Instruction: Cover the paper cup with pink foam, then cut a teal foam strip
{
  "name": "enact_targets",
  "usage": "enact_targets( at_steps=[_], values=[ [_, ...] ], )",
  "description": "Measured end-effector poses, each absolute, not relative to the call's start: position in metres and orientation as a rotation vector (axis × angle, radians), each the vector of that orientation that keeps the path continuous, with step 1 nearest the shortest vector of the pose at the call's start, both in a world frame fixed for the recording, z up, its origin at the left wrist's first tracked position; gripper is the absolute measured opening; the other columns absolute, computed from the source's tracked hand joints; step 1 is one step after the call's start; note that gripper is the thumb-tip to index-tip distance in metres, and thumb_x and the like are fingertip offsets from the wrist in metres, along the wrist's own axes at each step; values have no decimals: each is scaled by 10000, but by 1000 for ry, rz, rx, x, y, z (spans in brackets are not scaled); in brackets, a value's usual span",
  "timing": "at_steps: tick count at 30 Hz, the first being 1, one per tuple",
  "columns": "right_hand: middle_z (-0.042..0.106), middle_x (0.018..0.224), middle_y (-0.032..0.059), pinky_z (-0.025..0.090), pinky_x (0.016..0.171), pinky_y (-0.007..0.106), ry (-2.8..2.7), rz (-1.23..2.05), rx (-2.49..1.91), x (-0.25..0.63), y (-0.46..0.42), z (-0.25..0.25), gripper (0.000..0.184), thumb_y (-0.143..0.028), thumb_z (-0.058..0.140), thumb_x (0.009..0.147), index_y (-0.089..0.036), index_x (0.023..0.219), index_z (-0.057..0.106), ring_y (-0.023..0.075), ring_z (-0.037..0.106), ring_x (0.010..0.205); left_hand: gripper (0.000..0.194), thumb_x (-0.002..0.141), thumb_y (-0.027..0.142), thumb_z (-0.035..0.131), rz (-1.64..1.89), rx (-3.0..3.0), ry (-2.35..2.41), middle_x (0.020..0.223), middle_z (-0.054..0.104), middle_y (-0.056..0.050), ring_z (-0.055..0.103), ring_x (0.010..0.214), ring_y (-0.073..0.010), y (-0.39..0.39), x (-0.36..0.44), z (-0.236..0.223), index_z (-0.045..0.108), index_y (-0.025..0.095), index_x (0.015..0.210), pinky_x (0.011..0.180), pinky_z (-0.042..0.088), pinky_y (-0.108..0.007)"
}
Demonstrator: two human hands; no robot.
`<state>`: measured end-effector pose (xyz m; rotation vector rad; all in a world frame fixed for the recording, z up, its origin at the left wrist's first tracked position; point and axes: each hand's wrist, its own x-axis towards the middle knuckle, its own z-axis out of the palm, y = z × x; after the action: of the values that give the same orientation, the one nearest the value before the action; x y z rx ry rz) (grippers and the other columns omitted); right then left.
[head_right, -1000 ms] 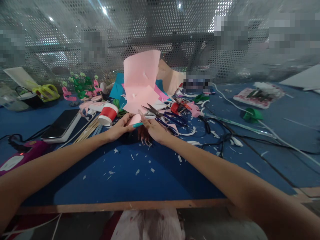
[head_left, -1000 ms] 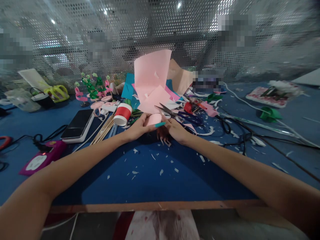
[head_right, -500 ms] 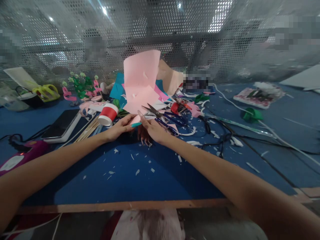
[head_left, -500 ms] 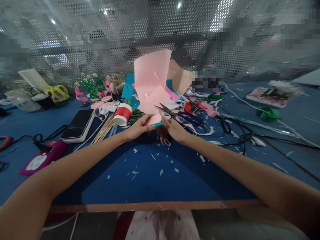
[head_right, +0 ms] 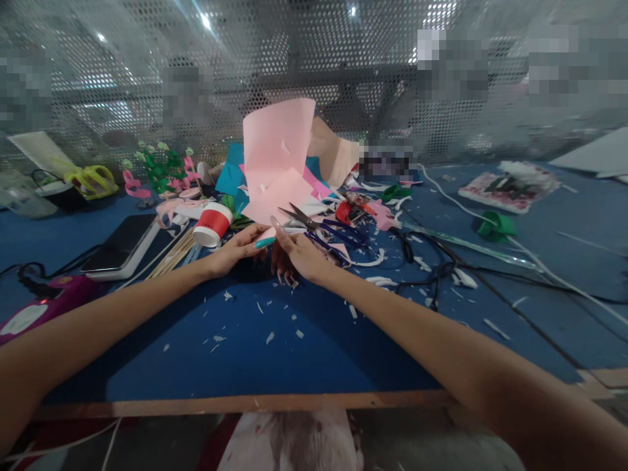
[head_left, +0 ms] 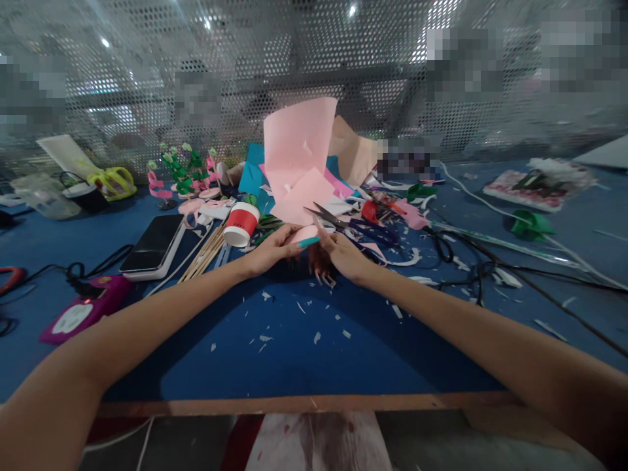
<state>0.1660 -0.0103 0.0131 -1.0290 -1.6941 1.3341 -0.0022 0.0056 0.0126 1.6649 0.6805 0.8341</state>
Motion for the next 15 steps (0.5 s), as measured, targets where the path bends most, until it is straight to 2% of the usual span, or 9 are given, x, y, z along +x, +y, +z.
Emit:
enact_targets(
  at_steps=[8, 15],
  values=[
    [507, 381, -15, 338, 302, 206, -1695, 1340, -1012, 166, -11, 14, 688, -812, 370, 625, -171, 639, 621, 80, 431, 295, 505, 642, 471, 642, 810, 1649, 664, 854, 478, -10, 448, 672, -106, 5, -2, 15, 472, 153, 995, 627, 370, -259],
    [523, 388, 11, 341, 304, 212, -1693, 1331, -1015, 166, -10, 13, 685, -823, 357, 618, -173, 504, 540, 86, 446, 296, 495, 632, 474, 643, 794, 1630, 650, 875, 488, -19, 453, 722, -122, 6, -3, 13, 478, 154, 971, 658, 364, -263]
  ],
)
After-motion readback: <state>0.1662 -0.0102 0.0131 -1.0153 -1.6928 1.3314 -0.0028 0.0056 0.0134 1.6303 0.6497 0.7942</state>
